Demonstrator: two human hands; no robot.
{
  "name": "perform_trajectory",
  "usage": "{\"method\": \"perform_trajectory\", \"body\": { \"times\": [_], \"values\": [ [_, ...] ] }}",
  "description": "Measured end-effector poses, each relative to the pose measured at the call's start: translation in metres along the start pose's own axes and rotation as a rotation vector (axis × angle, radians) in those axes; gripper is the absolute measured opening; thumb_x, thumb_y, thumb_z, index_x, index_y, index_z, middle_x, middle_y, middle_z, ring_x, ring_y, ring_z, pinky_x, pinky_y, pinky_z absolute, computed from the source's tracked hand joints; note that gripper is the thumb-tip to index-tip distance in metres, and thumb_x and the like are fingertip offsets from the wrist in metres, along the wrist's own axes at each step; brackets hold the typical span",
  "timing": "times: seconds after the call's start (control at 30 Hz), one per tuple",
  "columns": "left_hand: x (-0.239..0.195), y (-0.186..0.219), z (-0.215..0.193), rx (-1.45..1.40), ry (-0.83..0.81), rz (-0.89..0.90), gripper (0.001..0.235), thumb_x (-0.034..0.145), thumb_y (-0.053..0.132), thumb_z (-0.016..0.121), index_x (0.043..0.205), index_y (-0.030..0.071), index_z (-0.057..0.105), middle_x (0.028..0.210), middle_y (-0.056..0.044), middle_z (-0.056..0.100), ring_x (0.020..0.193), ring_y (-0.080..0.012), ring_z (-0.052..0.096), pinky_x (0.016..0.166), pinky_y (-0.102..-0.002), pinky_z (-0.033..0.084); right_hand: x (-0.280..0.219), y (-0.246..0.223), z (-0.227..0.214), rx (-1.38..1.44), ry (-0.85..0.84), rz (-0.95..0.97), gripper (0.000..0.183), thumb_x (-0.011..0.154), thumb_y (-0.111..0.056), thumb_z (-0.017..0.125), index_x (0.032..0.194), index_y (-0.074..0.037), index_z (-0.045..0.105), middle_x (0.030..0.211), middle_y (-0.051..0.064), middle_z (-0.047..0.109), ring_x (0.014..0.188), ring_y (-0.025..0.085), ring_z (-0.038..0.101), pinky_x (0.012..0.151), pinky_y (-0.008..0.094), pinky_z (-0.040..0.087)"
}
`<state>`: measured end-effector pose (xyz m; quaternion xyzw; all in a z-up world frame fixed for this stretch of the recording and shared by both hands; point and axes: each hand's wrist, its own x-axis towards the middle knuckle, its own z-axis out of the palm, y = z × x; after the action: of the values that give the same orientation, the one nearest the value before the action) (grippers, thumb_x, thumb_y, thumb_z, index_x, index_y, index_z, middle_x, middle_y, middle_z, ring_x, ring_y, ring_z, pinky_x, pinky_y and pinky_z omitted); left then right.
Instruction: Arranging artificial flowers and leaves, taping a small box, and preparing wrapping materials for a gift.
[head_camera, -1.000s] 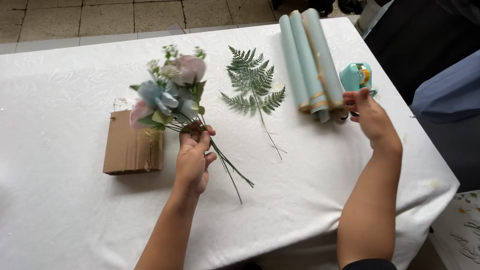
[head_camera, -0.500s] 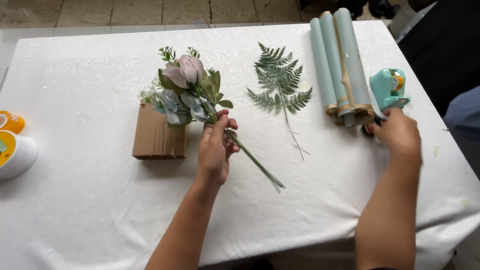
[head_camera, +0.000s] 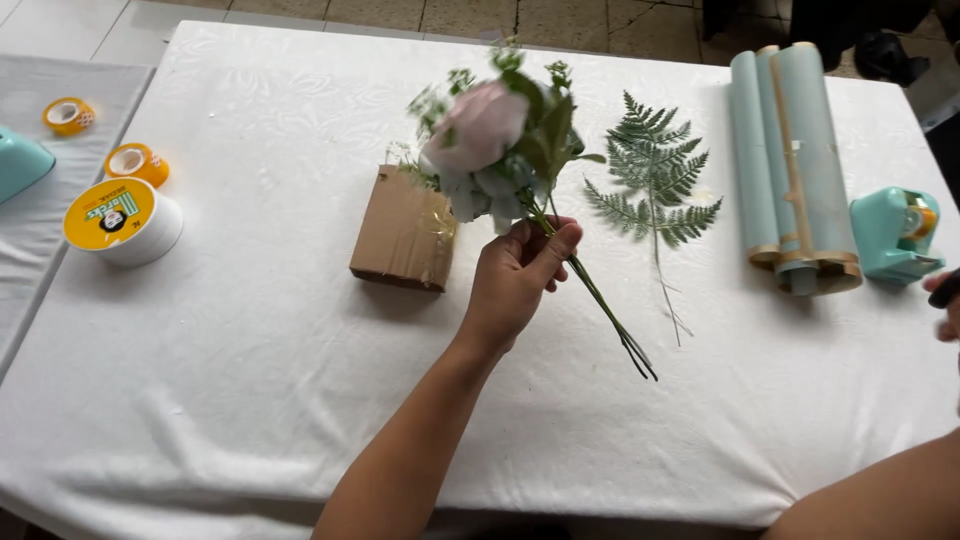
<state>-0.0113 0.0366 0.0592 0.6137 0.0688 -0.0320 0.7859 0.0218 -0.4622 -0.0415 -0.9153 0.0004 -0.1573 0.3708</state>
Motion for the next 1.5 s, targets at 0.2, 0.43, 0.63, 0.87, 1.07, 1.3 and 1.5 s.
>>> {"method": "perform_trajectory", "body": {
  "times": [0.2,0.43,0.63,0.87,1.07,1.3,1.5],
  "values": [
    [-0.006,0.015,-0.002,0.018,0.091,0.022,0.021,0.070,0.027,0.069,0.071,0.008,0.061,0.050,0.002,0.050,0.047,-0.0061,0.046,0.048,-0.021,0.041,-0.048,-0.241,0.064,0.856,-0.517,-0.223,0.049,0.078,-0.029,0.061,0.115,-0.005,0.041,0.102,0.013,0.052,0.069,0.014,0.056,0.049,0.008,0.044],
    [-0.004,0.019,-0.011,-0.103,0.130,0.105,0.026,0.072,0.032,0.065,0.064,0.009,0.057,0.058,-0.002,0.060,0.045,-0.0071,0.052,0.044,-0.020,0.043,-0.048,-0.292,0.084,1.162,-1.295,-0.289,0.060,0.096,-0.043,0.062,0.100,0.015,0.046,0.065,0.014,0.061,0.038,0.006,0.045,0.038,0.019,0.037],
    [-0.006,0.021,-0.013,-0.128,0.093,0.115,0.025,0.074,0.033,0.063,0.067,0.009,0.057,0.060,-0.003,0.061,0.047,-0.0072,0.054,0.045,-0.020,0.045,-0.056,-0.266,0.093,1.244,-1.217,-0.200,0.065,0.099,-0.043,0.070,0.105,0.017,0.044,0.087,0.018,0.049,0.049,0.018,0.055,0.042,0.024,0.042],
    [0.006,0.004,-0.016,-0.180,0.085,0.113,0.026,0.076,0.032,0.061,0.075,0.007,0.059,0.064,-0.007,0.062,0.049,-0.0102,0.055,0.048,-0.022,0.046,-0.047,-0.282,0.098,1.031,-1.328,-0.149,0.078,0.091,-0.066,0.068,0.090,0.010,0.048,0.051,0.011,0.056,0.046,0.013,0.050,0.047,0.026,0.041],
    [0.006,0.001,-0.015,-0.209,0.090,0.088,0.023,0.077,0.027,0.061,0.080,0.004,0.056,0.067,-0.011,0.063,0.050,-0.0117,0.056,0.049,-0.023,0.047,-0.044,-0.281,0.096,1.052,-1.337,-0.141,0.063,0.088,-0.050,0.065,0.093,0.010,0.049,0.046,0.003,0.049,0.045,0.014,0.054,0.050,0.028,0.045],
    [0.006,-0.005,-0.015,-0.188,0.004,0.193,0.019,0.079,0.024,0.060,0.080,0.006,0.053,0.069,-0.011,0.062,0.054,-0.0123,0.058,0.053,-0.021,0.050,-0.045,-0.265,0.099,1.233,-1.347,-0.169,0.054,0.095,-0.035,0.058,0.117,0.010,0.036,0.071,0.005,0.041,0.047,0.012,0.052,0.054,0.027,0.043],
    [0.009,-0.010,-0.014,-0.253,0.039,0.189,0.016,0.081,0.020,0.060,0.083,0.005,0.055,0.069,-0.012,0.062,0.053,-0.0125,0.057,0.051,-0.021,0.049,-0.050,-0.280,0.104,1.182,-1.316,-0.084,0.060,0.091,-0.040,0.061,0.105,0.015,0.043,0.066,0.006,0.043,0.050,0.011,0.049,0.040,0.019,0.033]
  ]
}}
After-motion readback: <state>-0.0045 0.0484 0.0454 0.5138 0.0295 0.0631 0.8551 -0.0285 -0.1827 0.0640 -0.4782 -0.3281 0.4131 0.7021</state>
